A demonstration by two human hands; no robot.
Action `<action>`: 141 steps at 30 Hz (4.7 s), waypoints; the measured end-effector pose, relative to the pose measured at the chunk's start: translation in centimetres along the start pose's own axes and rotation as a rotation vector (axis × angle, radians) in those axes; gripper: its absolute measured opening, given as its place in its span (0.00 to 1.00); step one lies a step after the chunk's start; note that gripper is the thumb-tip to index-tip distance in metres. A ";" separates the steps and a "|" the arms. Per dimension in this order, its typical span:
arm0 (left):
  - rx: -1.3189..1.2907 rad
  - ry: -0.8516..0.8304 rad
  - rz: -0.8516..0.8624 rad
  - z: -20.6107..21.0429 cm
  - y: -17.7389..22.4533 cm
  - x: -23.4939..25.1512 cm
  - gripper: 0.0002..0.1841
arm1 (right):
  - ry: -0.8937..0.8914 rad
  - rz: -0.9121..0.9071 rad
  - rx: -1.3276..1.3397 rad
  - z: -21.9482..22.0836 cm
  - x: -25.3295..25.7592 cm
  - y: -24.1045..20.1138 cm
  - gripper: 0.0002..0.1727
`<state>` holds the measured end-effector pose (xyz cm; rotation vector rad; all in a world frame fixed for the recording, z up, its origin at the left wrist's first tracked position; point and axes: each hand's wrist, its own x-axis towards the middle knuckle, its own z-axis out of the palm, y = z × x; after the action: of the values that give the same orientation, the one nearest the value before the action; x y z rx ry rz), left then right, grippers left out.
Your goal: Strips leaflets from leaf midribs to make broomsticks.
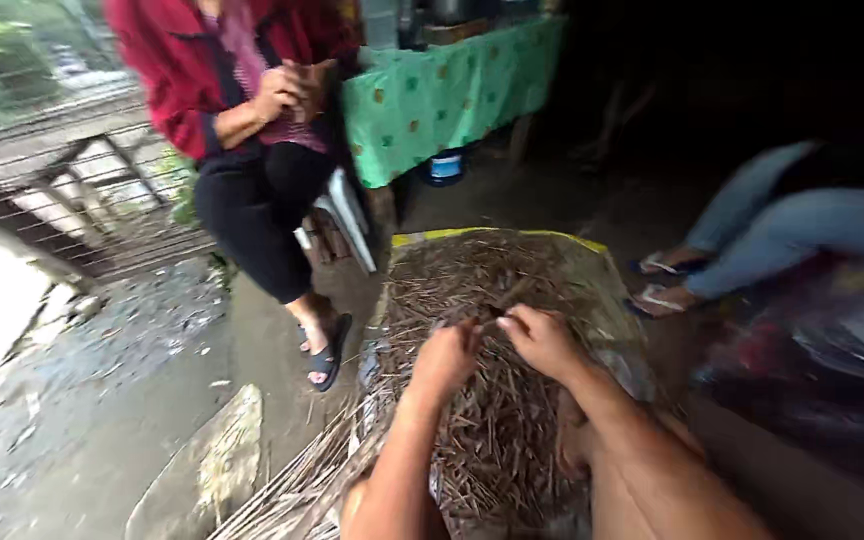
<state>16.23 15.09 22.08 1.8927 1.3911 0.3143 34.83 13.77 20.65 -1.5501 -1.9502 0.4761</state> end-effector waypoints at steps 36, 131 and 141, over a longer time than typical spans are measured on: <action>0.217 -0.016 -0.131 0.4 -0.1 -0.1 0.20 | -0.219 0.364 0.290 -0.3 1.1 -0.1 0.21; -0.078 0.031 0.279 0.3 -5.5 -4.0 0.17 | 0.574 0.628 0.839 -6.4 2.9 7.7 0.17; -0.079 0.047 0.301 0.0 -5.0 -4.4 0.17 | 0.608 0.620 0.725 -6.1 3.5 8.9 0.15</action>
<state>10.99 11.71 19.59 2.0388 1.1040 0.5559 44.92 18.92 20.67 -1.5175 -0.6944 0.7457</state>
